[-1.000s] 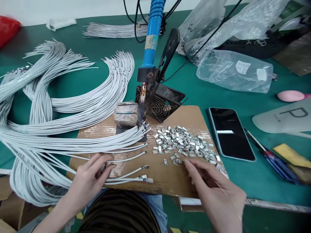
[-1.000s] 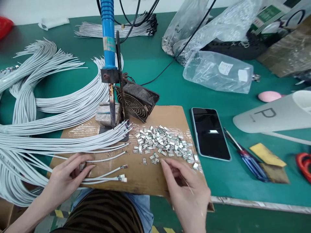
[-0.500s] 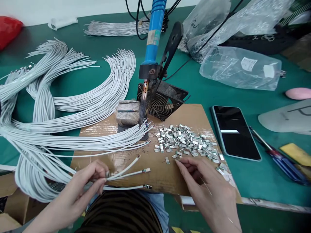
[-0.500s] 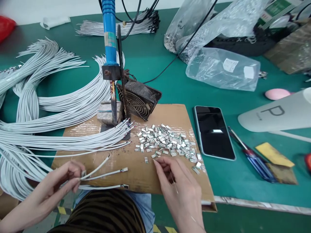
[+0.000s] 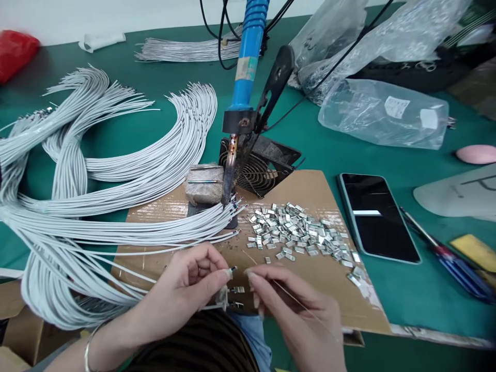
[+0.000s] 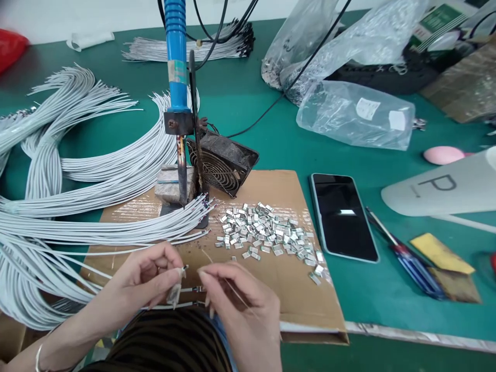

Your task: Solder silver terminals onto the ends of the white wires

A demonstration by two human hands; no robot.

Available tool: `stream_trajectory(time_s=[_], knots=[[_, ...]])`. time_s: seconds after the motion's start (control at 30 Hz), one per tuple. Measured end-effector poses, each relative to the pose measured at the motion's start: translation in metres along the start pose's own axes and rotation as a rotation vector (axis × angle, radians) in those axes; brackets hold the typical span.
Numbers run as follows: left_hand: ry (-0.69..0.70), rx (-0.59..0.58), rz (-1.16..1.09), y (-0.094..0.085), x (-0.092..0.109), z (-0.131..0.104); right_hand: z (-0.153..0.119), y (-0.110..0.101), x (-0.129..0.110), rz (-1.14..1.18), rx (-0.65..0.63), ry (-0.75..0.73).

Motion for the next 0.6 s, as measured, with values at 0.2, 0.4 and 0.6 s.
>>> stream_trajectory(time_s=[0.2,0.4,0.6], knots=[[0.008,0.004,-0.016,-0.003,-0.001,-0.001,0.001,0.024,0.0,0.057,-0.083,0.062],[0.065,0.09,0.155,-0.002,-0.004,-0.003,0.001,0.027,-0.013,-0.041,-0.076,-0.138],[0.029,0.146,0.156,-0.008,-0.011,-0.002,0.013,-0.013,-0.027,-0.065,0.173,-0.25]])
Point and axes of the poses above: each hand's wrist, its own z-axis towards the middle knuckle, its own y-axis out of the palm, x = y × z, the point moved 7 cm from there along z, towards the middle knuckle
